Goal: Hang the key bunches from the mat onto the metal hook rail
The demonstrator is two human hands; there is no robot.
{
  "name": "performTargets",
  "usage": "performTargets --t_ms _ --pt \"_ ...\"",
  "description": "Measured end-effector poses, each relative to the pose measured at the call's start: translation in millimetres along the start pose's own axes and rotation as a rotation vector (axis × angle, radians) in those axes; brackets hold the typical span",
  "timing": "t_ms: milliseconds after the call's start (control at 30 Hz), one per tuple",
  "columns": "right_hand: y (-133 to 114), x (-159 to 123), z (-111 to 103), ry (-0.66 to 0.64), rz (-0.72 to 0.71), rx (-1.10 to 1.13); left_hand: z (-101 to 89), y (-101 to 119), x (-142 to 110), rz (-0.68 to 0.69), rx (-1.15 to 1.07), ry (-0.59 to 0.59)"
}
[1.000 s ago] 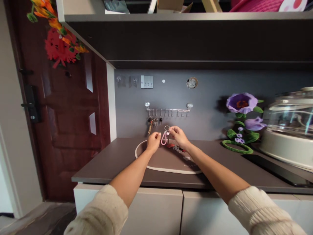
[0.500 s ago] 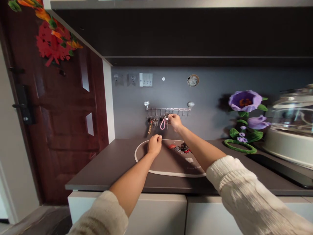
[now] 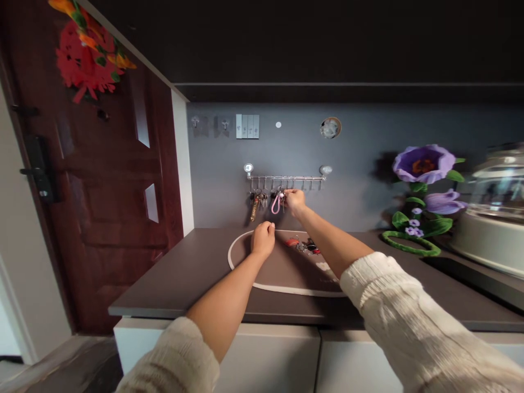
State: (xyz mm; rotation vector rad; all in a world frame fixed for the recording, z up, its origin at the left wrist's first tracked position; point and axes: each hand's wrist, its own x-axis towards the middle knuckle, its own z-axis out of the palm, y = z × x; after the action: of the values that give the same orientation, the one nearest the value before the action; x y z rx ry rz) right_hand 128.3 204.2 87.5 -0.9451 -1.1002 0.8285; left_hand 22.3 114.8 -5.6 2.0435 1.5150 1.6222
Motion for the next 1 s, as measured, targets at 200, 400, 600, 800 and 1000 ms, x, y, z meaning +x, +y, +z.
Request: performTargets --t_ms 200,400,600,800,1000 --pt "6 -1 -2 0.002 0.016 -0.026 0.8 -1 1 -0.004 0.006 -0.015" --pt "10 -2 -6 -0.028 0.004 -0.031 1.0 -2 1 -0.006 -0.021 -0.028" --pt "12 -2 -6 -0.031 -0.023 -0.041 2.1 -4 2 0.003 0.008 -0.041" --pt "16 0 -5 -0.029 -0.07 -0.123 3.1 -5 1 0.007 0.052 -0.056" --pt "25 5 -12 0.023 -0.174 -0.296 2.9 -4 1 0.005 0.088 -0.051"
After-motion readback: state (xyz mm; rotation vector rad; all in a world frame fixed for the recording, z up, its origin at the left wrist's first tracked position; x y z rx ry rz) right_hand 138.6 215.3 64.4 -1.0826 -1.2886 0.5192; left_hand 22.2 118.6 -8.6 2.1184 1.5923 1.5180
